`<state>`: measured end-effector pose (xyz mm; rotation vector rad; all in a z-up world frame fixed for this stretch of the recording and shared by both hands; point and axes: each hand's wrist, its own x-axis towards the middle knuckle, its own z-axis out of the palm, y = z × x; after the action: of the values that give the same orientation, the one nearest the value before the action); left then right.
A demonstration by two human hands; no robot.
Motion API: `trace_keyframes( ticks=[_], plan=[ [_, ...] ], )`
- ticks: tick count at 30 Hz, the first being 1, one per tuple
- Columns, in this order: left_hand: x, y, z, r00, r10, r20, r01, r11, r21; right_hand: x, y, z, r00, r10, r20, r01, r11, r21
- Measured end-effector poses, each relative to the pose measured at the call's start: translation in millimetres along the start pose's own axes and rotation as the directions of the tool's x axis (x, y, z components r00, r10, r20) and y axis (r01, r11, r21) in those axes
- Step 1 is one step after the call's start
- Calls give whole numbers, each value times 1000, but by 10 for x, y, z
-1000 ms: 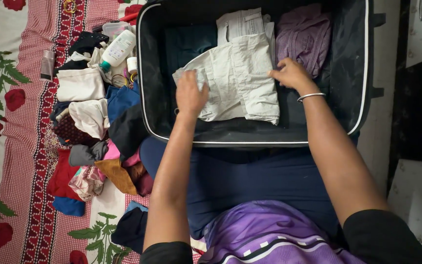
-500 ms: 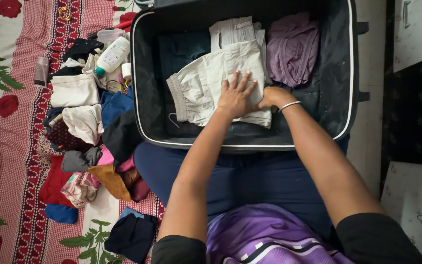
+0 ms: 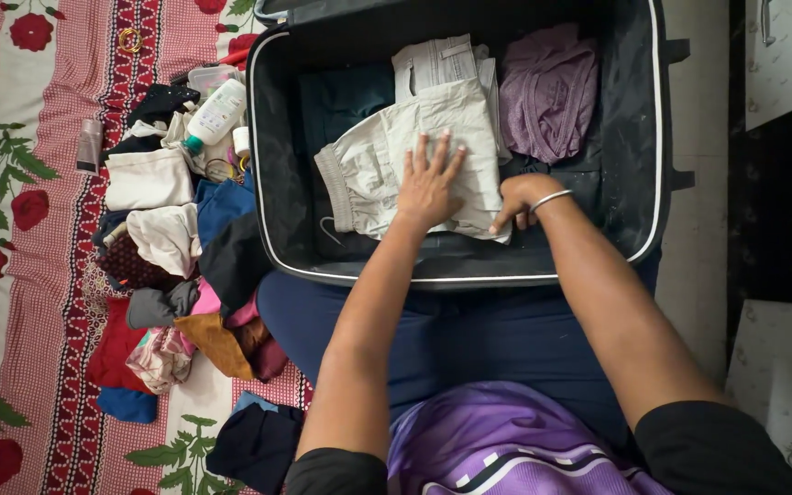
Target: The person packs a suitcase by taking various items of clothing from a bed and placing them into the open luggage.
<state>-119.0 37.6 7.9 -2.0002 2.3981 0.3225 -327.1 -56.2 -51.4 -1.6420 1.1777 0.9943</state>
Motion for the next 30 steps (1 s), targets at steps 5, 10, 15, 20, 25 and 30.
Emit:
trace_keyframes(
  ticks=[5, 10, 15, 20, 25, 30],
  plan=[
    [-64, 144, 12, 958, 285, -33, -284, 959, 17, -116, 204, -258, 899, -94, -427, 174, 973, 152],
    [-100, 337, 99, 870, 469, 150, -461, 883, -88, -85, 240, -301, 473, -97, -876, 595, 768, 236],
    [-86, 431, 235, 802, 555, 221, -567, 824, -15, -56, -25, -613, 465, -38, -885, 693, 638, 337],
    [-78, 433, 488, 808, 558, 189, -565, 825, -23, -16, -156, -988, 296, -266, -917, 603, 797, -36],
    [-63, 419, 751, 804, 552, 221, -550, 832, -77, 275, -198, -1217, 341, -363, -867, 577, 809, -112],
    [-45, 390, 1159, 772, 616, 159, -613, 787, -72, 503, -198, -1334, 352, -277, -894, 492, 867, -75]
  ],
)
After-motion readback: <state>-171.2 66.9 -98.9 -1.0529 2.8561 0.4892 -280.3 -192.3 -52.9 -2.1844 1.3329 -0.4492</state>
